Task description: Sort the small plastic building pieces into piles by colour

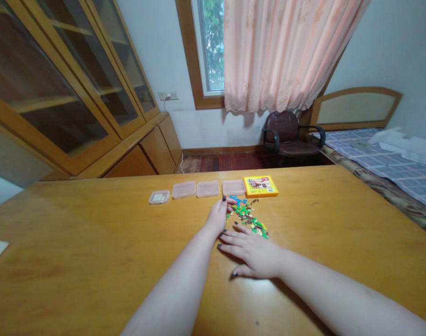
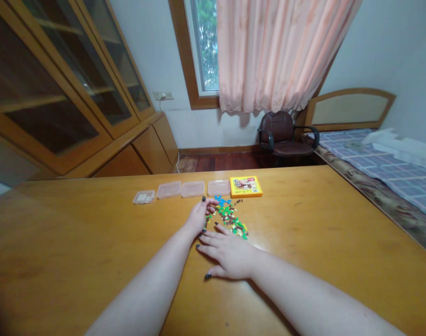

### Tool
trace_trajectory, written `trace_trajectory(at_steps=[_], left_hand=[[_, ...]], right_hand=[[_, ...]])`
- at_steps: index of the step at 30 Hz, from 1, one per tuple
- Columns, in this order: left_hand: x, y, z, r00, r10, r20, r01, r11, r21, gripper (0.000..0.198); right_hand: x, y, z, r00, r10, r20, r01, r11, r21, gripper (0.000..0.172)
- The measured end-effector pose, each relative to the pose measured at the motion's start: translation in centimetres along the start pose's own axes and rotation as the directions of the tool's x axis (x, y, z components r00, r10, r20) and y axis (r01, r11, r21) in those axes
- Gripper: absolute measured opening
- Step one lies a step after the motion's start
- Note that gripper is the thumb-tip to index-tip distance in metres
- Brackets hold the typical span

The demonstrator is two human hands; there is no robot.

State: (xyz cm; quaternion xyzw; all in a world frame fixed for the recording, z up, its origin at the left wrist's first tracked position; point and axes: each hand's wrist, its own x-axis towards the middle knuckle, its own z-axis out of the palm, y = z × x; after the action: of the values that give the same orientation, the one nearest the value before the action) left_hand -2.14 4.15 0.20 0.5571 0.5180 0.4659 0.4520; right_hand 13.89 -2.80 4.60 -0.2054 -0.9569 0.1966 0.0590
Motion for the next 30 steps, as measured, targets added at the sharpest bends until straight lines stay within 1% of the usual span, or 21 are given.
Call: trace_trajectory(at_steps=[2, 5, 8, 11, 13, 15, 19, 22, 24, 26, 30], left_hand=[[0.3, 0.1, -0.1, 0.999, -0.031, -0.026, 0.03, 0.998, -0.057, 0.052], [0.7, 0.0, -0.4, 0.996, -0.062, -0.067, 0.053, 0.991, -0.125, 0.053], [0.8, -0.1, -0.4, 0.995, -0.071, -0.077, 0.058, 0.986, -0.157, 0.05], [0.8, -0.3, -0.4, 0.995, -0.076, -0.065, 0.064, 0.984, -0.167, 0.048], [0.7, -0.3, -0.4, 0.995, -0.075, -0.063, 0.064, 0.985, -0.16, 0.048], [0.7, -0.3, -0.3, 0.995, -0.069, -0.068, 0.059, 0.988, -0.142, 0.048], [0.6, -0.3, -0.1, 0.996, -0.054, -0.065, 0.048, 0.995, -0.084, 0.048], [0.3, -0.3, 0.0, 1.0, -0.007, -0.03, 0.007, 1.0, -0.029, 0.049], [0.1, -0.3, 0.1, 1.0, 0.023, -0.002, -0.023, 1.0, -0.002, 0.051], [0.1, -0.4, 0.2, 0.999, 0.033, 0.011, -0.033, 0.999, 0.008, 0.052], [0.0, -0.5, 0.1, 0.999, 0.041, 0.008, -0.042, 0.999, 0.015, 0.052]], right_hand=[[0.1, -0.3, 0.3, 0.999, -0.046, 0.02, 0.045, 0.999, 0.011, 0.067], [0.3, -0.1, 0.7, 0.999, -0.019, 0.027, 0.019, 1.0, -0.018, 0.065], [0.3, 0.9, 0.6, 0.995, 0.1, -0.005, -0.1, 0.992, -0.072, 0.061], [0.2, 1.9, 0.0, 0.969, 0.237, -0.075, -0.244, 0.964, -0.109, 0.06], [0.1, 2.3, -0.3, 0.953, 0.281, -0.114, -0.294, 0.949, -0.116, 0.059], [0.0, 2.5, -0.3, 0.947, 0.291, -0.132, -0.307, 0.944, -0.12, 0.059], [0.0, 2.9, 0.5, 0.936, 0.33, -0.123, -0.345, 0.928, -0.141, 0.065], [0.0, 3.4, 1.0, 0.912, 0.384, -0.147, -0.405, 0.9, -0.161, 0.066], [0.0, 3.7, 1.0, 0.894, 0.412, -0.179, -0.44, 0.883, -0.163, 0.067], [0.0, 3.7, 0.7, 0.897, 0.402, -0.186, -0.431, 0.889, -0.157, 0.066], [0.0, 3.5, 0.5, 0.926, 0.345, -0.156, -0.367, 0.92, -0.142, 0.064]])
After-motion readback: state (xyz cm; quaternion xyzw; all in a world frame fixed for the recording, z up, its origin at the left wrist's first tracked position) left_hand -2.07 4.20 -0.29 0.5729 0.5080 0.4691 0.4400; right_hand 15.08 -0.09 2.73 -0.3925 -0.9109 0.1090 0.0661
